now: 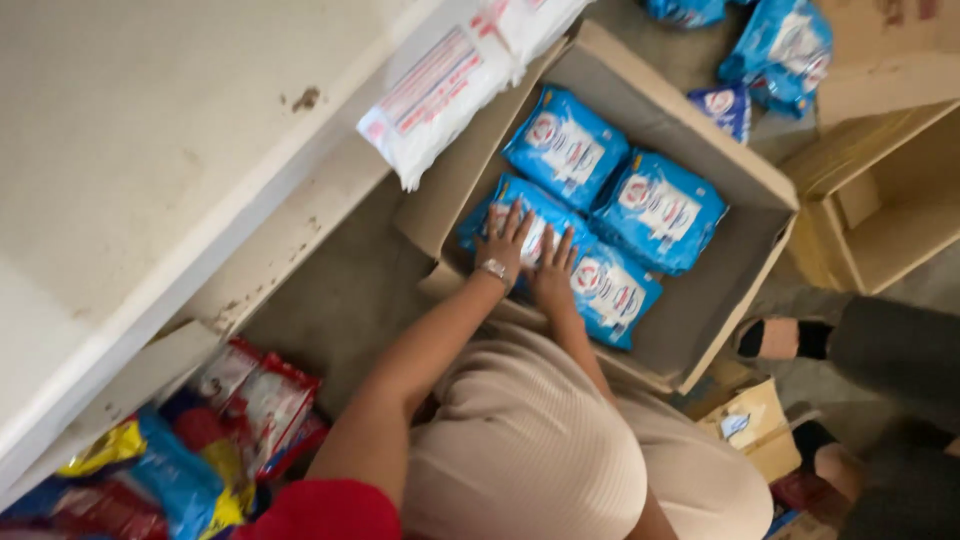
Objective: Organizing and packing milk powder packets into boxes and onto shelves in a grocery store backroom or warehouse.
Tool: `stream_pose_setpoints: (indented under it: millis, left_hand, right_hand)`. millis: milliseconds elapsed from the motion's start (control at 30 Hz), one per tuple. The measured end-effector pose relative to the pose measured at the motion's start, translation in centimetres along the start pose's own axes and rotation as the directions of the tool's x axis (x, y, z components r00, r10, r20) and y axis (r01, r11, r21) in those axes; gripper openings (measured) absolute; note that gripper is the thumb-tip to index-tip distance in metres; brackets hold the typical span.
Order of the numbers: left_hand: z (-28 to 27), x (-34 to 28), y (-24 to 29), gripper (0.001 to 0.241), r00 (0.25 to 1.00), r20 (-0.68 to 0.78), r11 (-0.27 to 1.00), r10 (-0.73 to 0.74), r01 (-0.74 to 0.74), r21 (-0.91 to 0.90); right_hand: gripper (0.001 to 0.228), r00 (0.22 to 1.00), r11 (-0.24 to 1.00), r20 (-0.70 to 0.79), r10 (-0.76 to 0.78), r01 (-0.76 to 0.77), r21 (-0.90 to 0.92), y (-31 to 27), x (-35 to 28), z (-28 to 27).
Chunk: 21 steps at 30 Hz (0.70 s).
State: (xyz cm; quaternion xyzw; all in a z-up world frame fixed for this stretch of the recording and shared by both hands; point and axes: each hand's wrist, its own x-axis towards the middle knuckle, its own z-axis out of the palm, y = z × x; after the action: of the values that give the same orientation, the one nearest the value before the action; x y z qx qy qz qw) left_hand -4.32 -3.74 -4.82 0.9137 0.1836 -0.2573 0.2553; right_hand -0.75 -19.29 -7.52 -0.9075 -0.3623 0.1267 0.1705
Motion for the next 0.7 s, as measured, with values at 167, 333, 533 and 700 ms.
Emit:
stream_pose_setpoints:
  millis: [167,333,533,700]
  left_hand:
    - [-4.7,0.1,0.1,0.121,1.0,-0.029,0.991,0.001,-0.005,-0.132]
    - [-0.3,3.6,-2.2,0.14,0.972,-0.163,0.828,-0.169,0.051,-0.558]
    - [-1.2,5.1,-5.2,0.125,0.871,-0.345,0.842,-0.35,0.131,-0.523]
    - [0.2,6.1,-4.8,0.124,0.91,0.078,0.745,-0.408,0.381,-0.547]
  right_hand:
    - [0.09,0.981,0.948,0.173,0.083,-0.131,0.289,-1.0,1.6,-6.8]
    - [0.078,0.976,0.92,0.217,0.008,-0.092,0.381,3.4,0.7,-6.5]
    - [0.082,0.974,0.885,0.059,0.217,-0.221,0.408,7.9,2.0,1.0]
    - [0.089,0.908,0.696,0.231,0.35,-0.418,0.584,6.5,-0.3,-0.8]
